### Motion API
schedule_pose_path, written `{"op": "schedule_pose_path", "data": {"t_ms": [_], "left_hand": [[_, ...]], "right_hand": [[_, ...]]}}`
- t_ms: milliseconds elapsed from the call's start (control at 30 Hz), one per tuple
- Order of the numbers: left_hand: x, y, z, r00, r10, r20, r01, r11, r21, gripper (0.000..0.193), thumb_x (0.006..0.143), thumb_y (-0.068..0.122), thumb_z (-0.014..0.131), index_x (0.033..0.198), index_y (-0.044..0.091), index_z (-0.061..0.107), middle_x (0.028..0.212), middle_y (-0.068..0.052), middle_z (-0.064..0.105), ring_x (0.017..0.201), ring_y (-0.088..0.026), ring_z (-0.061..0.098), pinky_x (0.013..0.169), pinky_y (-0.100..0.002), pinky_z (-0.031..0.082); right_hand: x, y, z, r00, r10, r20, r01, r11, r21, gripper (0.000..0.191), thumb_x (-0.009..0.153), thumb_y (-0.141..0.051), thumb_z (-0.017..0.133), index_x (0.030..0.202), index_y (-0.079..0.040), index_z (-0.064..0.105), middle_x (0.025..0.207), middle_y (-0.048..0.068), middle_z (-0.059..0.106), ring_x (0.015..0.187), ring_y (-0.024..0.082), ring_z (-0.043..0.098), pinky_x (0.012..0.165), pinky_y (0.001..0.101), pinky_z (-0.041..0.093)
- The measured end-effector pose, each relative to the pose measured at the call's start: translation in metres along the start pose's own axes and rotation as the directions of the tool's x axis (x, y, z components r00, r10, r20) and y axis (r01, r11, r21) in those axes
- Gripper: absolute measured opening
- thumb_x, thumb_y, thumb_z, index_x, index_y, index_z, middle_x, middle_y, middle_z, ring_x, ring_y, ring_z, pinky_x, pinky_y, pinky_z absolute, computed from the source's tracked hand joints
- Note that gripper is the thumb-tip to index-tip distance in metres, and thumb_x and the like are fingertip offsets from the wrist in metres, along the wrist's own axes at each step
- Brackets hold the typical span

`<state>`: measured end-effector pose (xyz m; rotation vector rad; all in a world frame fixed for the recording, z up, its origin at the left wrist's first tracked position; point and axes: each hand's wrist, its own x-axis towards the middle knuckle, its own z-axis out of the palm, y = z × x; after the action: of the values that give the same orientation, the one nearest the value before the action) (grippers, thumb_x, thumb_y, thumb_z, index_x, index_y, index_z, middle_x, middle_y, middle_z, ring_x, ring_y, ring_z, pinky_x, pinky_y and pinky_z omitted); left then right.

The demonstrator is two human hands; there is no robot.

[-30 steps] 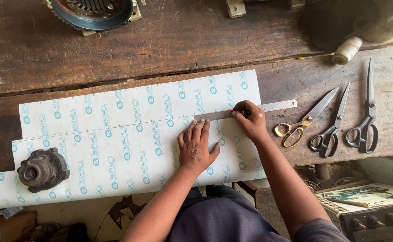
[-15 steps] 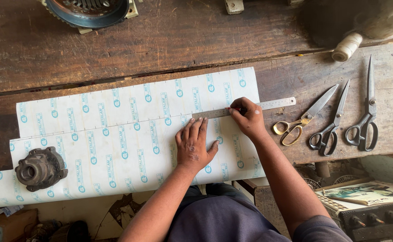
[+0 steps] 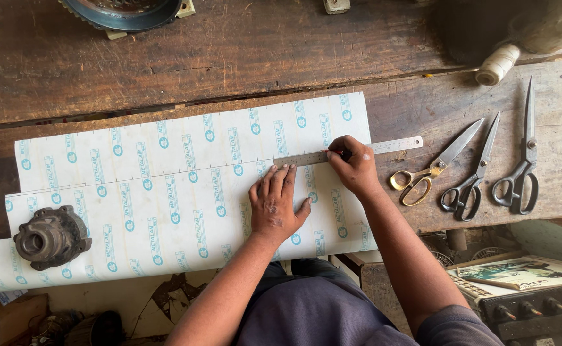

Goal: The person unrolls a long sheet of white backing paper on a workbench and measures it with a steel ruler, drawing pencil marks and lines along the ruler. They sharpen the pencil with a small sharpener, continue marking repeated measurements along the sheet, and finally reach toward an electric motor housing on the bench.

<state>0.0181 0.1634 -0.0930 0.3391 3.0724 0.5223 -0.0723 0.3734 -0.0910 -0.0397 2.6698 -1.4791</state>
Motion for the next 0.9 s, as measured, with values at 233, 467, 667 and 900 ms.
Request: {"op": "schedule_pose_path", "data": {"t_ms": [233, 467, 667, 900], "left_hand": [[0.001, 0.000, -0.001, 1.000, -0.001, 0.017, 0.001, 1.000, -0.004, 0.076, 0.094, 0.054, 0.058, 0.153, 0.007, 0.044, 0.148, -0.013, 0.049, 0.144, -0.030, 0.039, 0.116, -0.054, 0.026], [0.001, 0.001, -0.003, 1.000, -0.004, 0.015, 0.004, 1.000, -0.010, 0.076, 0.093, 0.053, 0.059, 0.153, 0.008, 0.044, 0.148, -0.012, 0.049, 0.144, -0.030, 0.040, 0.116, -0.054, 0.026], [0.001, 0.001, -0.004, 1.000, 0.000, 0.014, 0.000, 1.000, -0.004, 0.077, 0.093, 0.054, 0.059, 0.153, 0.008, 0.044, 0.147, -0.012, 0.049, 0.143, -0.030, 0.039, 0.116, -0.053, 0.027], [0.001, 0.002, -0.007, 1.000, -0.013, 0.021, 0.013, 1.000, -0.008, 0.077, 0.091, 0.052, 0.061, 0.153, 0.009, 0.044, 0.147, -0.011, 0.049, 0.144, -0.029, 0.039, 0.116, -0.053, 0.027]], "right_hand": [[0.002, -0.002, 0.000, 1.000, 0.013, 0.016, -0.012, 0.999, -0.030, 0.014, 0.090, -0.012, 0.071, 0.098, 0.000, 0.070, 0.085, 0.010, 0.075, 0.077, 0.015, 0.073, 0.071, 0.0298, 0.060], [0.001, -0.007, 0.001, 1.000, -0.008, 0.008, 0.008, 0.999, -0.037, 0.013, 0.091, -0.011, 0.070, 0.098, 0.000, 0.070, 0.085, 0.011, 0.076, 0.077, 0.016, 0.074, 0.072, 0.0305, 0.060], [0.001, -0.010, 0.000, 1.000, 0.004, 0.014, -0.004, 1.000, -0.026, 0.013, 0.091, -0.011, 0.070, 0.098, 0.000, 0.070, 0.084, 0.012, 0.076, 0.077, 0.017, 0.074, 0.072, 0.0303, 0.060], [0.000, -0.010, 0.000, 1.000, -0.029, -0.003, 0.029, 0.999, -0.029, 0.014, 0.090, -0.010, 0.070, 0.098, 0.001, 0.071, 0.086, 0.012, 0.076, 0.077, 0.017, 0.074, 0.072, 0.0313, 0.060]]}}
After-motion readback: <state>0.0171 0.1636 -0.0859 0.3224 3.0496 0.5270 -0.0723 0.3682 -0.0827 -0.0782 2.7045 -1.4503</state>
